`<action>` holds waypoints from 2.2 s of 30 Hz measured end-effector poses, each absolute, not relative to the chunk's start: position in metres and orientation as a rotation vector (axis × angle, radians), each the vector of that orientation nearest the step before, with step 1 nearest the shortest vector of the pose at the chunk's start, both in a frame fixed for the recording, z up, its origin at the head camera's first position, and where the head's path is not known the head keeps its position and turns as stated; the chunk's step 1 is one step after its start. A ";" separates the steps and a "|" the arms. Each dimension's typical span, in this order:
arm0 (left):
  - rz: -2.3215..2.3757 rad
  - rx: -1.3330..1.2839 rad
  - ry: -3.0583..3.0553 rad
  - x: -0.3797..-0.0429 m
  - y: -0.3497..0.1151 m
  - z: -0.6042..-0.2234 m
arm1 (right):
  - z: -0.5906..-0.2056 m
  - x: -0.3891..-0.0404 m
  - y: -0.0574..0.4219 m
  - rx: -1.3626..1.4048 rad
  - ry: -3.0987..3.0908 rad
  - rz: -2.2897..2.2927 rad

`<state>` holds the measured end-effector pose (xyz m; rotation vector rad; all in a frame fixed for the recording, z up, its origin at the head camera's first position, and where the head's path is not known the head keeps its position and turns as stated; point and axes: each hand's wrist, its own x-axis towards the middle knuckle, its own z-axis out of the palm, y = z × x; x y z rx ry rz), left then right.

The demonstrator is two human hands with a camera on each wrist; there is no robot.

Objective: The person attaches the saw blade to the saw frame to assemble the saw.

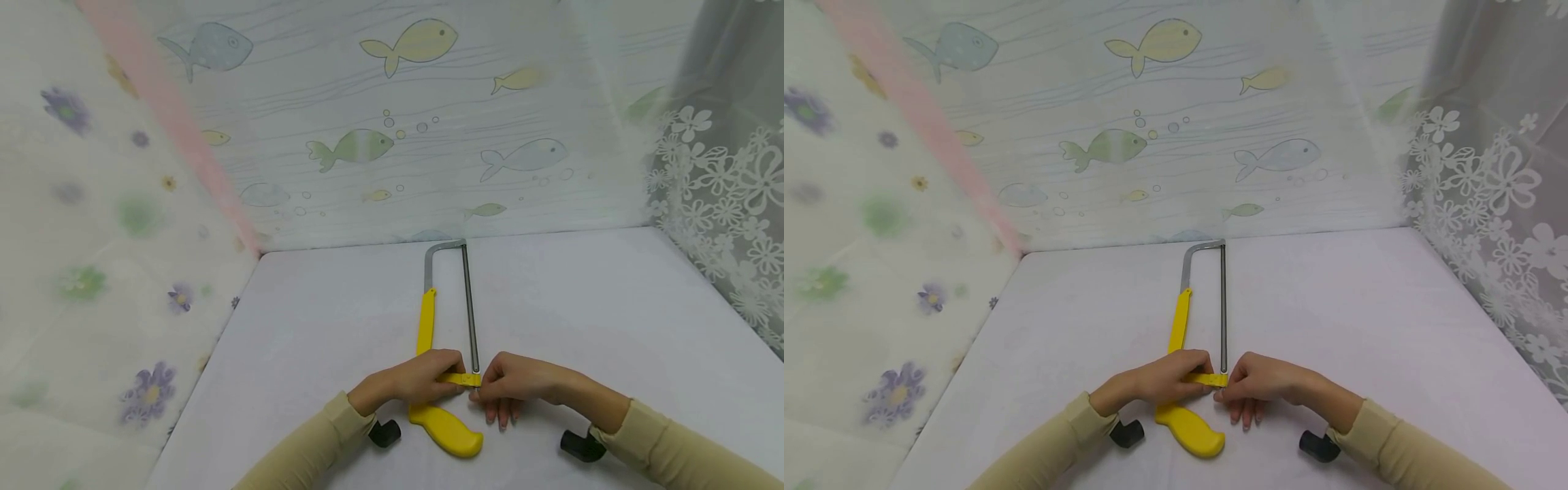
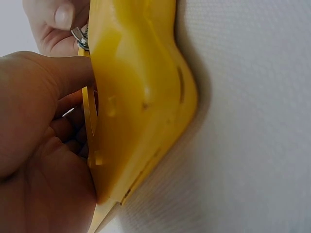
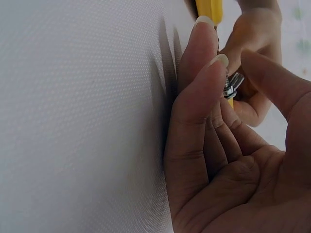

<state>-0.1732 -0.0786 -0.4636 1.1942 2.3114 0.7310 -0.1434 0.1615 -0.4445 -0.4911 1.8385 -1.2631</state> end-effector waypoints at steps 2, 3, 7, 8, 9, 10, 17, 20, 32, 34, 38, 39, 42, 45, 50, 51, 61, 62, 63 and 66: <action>0.732 1.200 2.311 -0.173 -0.078 -0.464 | -0.444 -0.143 0.161 -0.481 1.843 -1.261; 0.733 1.202 2.311 -0.173 -0.078 -0.464 | -0.444 -0.143 0.161 -0.478 1.844 -1.261; 0.730 1.205 2.312 -0.173 -0.079 -0.463 | -0.444 -0.143 0.161 -0.476 1.841 -1.265; 0.730 1.205 2.313 -0.173 -0.079 -0.463 | -0.444 -0.143 0.161 -0.476 1.842 -1.265; 0.727 1.206 2.313 -0.173 -0.079 -0.463 | -0.444 -0.143 0.161 -0.474 1.844 -1.266; 0.725 1.207 2.314 -0.173 -0.079 -0.464 | -0.444 -0.143 0.161 -0.472 1.846 -1.265; 0.729 1.211 2.314 -0.174 -0.079 -0.465 | -0.446 -0.144 0.165 -0.451 1.869 -1.250; 0.729 1.216 2.317 -0.174 -0.078 -0.466 | -0.447 -0.144 0.168 -0.452 1.865 -1.252; 0.725 1.210 2.319 -0.173 -0.078 -0.463 | -0.446 -0.146 0.171 -0.481 1.857 -1.249; 0.726 1.206 2.319 -0.173 -0.078 -0.462 | -0.447 -0.146 0.171 -0.491 1.858 -1.253; 0.730 1.205 2.318 -0.173 -0.078 -0.463 | -0.448 -0.146 0.172 -0.507 1.847 -1.267; 0.731 1.204 2.317 -0.173 -0.078 -0.463 | -0.447 -0.146 0.172 -0.509 1.841 -1.272; 0.730 1.203 2.316 -0.173 -0.078 -0.463 | -0.447 -0.146 0.171 -0.517 1.821 -1.276; 0.726 1.206 2.317 -0.173 -0.078 -0.464 | -0.446 -0.145 0.169 -0.520 1.812 -1.273; 0.731 1.208 2.311 -0.173 -0.078 -0.463 | -0.444 -0.144 0.166 -0.506 1.828 -1.259; 0.735 1.209 2.308 -0.173 -0.078 -0.462 | -0.444 -0.144 0.165 -0.503 1.832 -1.257; 0.735 1.213 2.306 -0.174 -0.079 -0.464 | -0.444 -0.145 0.161 -0.471 1.836 -1.254; 0.735 1.213 2.307 -0.175 -0.079 -0.464 | -0.444 -0.145 0.161 -0.471 1.837 -1.254; 0.735 1.213 2.307 -0.175 -0.079 -0.464 | -0.444 -0.145 0.162 -0.469 1.839 -1.252; 0.736 1.218 2.309 -0.174 -0.079 -0.464 | -0.444 -0.145 0.162 -0.461 1.850 -1.245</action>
